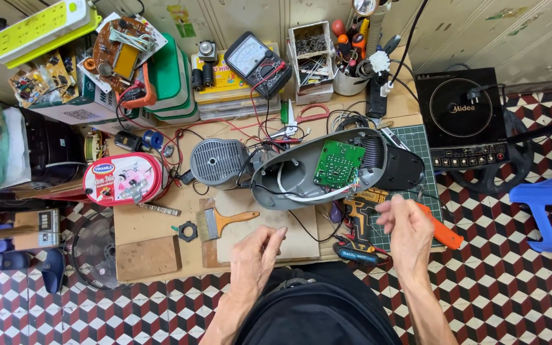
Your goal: Repairing a humidifier by inspecting and testing the circuit board and electrical connections with a multimeter.
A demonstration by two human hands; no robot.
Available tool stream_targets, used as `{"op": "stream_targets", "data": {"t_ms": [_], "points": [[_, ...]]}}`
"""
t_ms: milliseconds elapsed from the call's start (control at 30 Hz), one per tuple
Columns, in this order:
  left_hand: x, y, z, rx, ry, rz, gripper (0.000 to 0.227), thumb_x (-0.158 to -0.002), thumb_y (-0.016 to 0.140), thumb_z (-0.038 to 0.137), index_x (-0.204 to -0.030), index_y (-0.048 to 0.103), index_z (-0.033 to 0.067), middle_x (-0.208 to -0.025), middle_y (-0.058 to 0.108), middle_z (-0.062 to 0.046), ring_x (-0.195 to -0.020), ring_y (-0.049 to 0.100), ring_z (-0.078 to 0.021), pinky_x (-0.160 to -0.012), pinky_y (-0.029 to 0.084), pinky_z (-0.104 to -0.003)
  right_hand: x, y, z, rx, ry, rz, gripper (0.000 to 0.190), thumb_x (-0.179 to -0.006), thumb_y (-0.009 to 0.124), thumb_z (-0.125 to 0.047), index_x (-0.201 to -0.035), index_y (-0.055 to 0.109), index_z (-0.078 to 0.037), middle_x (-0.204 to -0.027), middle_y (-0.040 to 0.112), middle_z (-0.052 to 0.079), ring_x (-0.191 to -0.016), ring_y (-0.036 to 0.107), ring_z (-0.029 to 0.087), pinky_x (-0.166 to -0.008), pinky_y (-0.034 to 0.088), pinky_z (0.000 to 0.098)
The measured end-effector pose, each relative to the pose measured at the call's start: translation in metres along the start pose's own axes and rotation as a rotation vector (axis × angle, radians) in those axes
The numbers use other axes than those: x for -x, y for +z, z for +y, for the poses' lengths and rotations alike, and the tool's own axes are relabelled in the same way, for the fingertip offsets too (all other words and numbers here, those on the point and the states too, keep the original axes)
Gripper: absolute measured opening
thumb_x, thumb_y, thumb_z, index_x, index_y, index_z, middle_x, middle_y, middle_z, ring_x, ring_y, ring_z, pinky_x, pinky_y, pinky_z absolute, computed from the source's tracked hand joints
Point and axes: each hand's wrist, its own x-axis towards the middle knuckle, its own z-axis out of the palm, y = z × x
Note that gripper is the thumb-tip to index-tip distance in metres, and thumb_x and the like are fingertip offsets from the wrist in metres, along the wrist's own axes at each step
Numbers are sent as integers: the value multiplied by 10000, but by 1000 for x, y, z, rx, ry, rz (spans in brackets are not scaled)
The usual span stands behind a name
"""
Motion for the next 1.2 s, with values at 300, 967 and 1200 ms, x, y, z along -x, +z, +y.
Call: {"op": "stream_targets", "data": {"t_ms": [300, 967, 1200], "points": [[14, 27, -77, 65, 34, -32, 151, -940, 692, 230, -1029, 703, 108, -692, 679, -105, -641, 681, -307, -621, 531, -405, 60, 30, -25, -97, -71, -227, 495, -983, 556, -104, -1445, 430, 25, -1280, 654, 109, -1126, 672, 167, -950, 530, 275], [-7, -61, -159, 706, -164, 284, 351, -1013, 619, 320, -974, 693, -21, -853, 774, -97, -820, 740, -149, -779, 571, -304, 95, 159, 167, 74, -51, -535, 541, -905, 618, -127, -1440, 546, -150, -1048, 827, 119, -1013, 776, 195, -927, 564, 334], [-91, -139, -91, 656, 45, 497, 341, -973, 610, 247, -1228, 654, 25, -1017, 728, -154, -897, 713, -190, -801, 618, -339, 30, 174, 213, -27, 91, -771, 620, -879, 697, -104, -1460, 488, -157, -1102, 802, 183, -1004, 775, 266, -924, 576, 363]]}}
